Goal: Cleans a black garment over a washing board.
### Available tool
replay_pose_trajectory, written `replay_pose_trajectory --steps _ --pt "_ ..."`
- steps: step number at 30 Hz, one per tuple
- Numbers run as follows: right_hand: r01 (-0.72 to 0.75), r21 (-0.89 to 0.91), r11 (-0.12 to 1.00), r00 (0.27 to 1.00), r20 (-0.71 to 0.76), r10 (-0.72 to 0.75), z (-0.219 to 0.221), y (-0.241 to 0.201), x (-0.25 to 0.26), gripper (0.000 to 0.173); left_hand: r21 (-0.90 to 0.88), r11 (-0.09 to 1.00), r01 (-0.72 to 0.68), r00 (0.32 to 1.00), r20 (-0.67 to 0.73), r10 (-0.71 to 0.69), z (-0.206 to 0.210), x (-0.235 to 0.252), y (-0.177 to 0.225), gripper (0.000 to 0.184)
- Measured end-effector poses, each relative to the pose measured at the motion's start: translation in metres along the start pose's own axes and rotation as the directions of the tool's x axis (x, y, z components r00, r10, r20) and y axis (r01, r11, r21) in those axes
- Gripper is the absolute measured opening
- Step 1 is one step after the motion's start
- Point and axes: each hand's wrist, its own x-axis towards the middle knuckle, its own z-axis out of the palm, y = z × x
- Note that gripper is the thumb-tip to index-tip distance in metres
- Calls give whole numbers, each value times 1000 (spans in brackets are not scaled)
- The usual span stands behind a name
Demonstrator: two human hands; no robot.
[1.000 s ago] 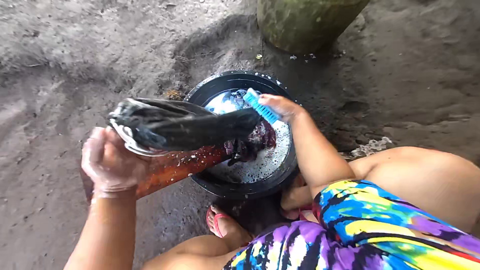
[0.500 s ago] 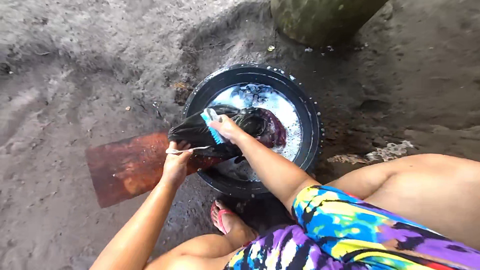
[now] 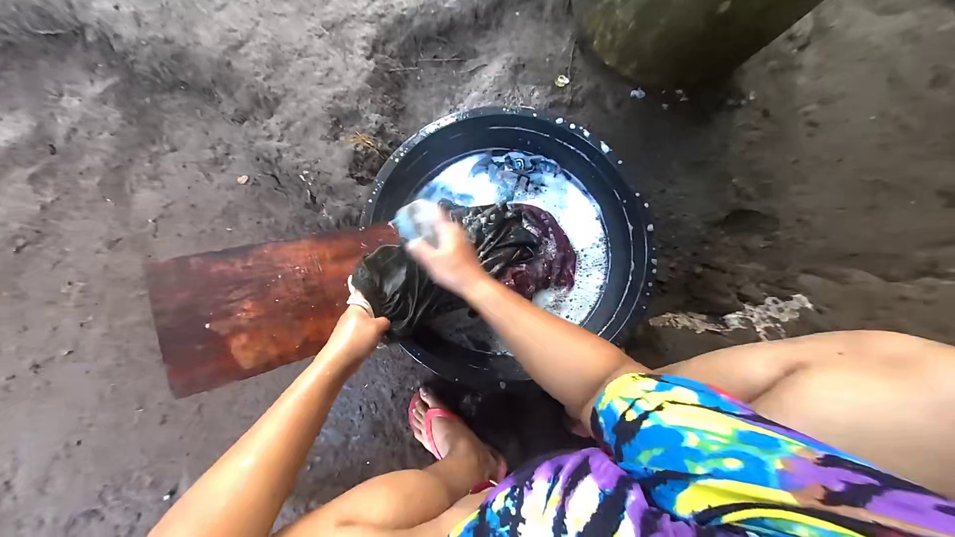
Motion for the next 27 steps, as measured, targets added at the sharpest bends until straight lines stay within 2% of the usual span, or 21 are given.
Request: replay_pose_trajectory --steps 1,3,4,5,6,8,10,11,12,13,15,16,17,18,20,22,24,25,26,27 --pt "96 -84 992 988 127 -85 25 -12 -16 70 56 998 20 1000 2 -20 -2 0 -8 44" --pt "333 -219 917 913 320 -254 57 -19 -31 75 34 999 28 1000 -8 -28 -15 -4 -20 57" --pt "406 -264 875 890 330 -313 58 -10 -27 72 -20 999 33 999 -11 -33 -23 -8 -26 75" --pt "411 -317 855 900 290 -326 50 7 -17 68 -69 996 49 999 -6 -50 -30 -12 -31 95" --pt "337 -378 862 937 227 -266 31 25 -2 65 -102 993 66 997 -22 -68 -34 -14 -33 103" --pt "58 -513 857 998 51 -37 -22 59 38 67 -115 989 91 995 -40 -96 -34 -15 -31 104" --pt "-179 -555 813 984 -117 137 -54 80 65 70 -93 991 100 994 -39 -104 -31 -14 -30 105" --pt "-203 -556 806 978 -152 142 -53 76 65 70 -95 992 88 995 -43 -93 -30 -11 -31 104" --pt "-139 -557 819 987 -146 68 -37 63 54 67 -103 992 70 996 -48 -76 -30 -8 -31 103" --pt "-14 -564 826 993 -107 -56 -10 47 32 62 -109 992 55 997 -49 -61 -30 -7 -31 101" --pt "272 -500 823 961 103 -255 48 11 -29 57 -128 990 55 998 -36 -60 -29 -6 -31 103" --pt "333 -429 840 937 249 -245 63 -4 -49 61 -123 991 57 998 -30 -61 -30 -7 -32 103" --pt "355 -370 859 914 330 -236 66 -8 -55 63 -109 992 63 997 -27 -66 -31 -9 -34 103" --pt "348 -355 868 915 331 -231 59 -3 -48 63 -92 994 66 997 -26 -69 -33 -10 -34 101" --pt "222 -439 870 971 185 -154 22 29 -8 65 -88 994 59 998 -28 -62 -32 -12 -35 101" --pt "-54 -529 847 999 -28 47 -29 66 37 68 -115 992 48 998 -26 -51 -29 -15 -35 101" --pt "-300 -499 813 952 -205 225 -62 83 65 72 -128 991 34 999 -21 -37 -30 -14 -34 100" --pt "-329 -486 810 942 -233 243 -60 78 63 74 -127 991 36 999 -17 -39 -31 -13 -34 101" --pt "-273 -488 829 959 -207 194 -44 64 51 73 -125 992 37 999 -21 -39 -31 -11 -31 101" --pt "-147 -504 851 987 -136 91 -15 46 29 70 -112 993 42 999 -20 -44 -30 -11 -29 102"
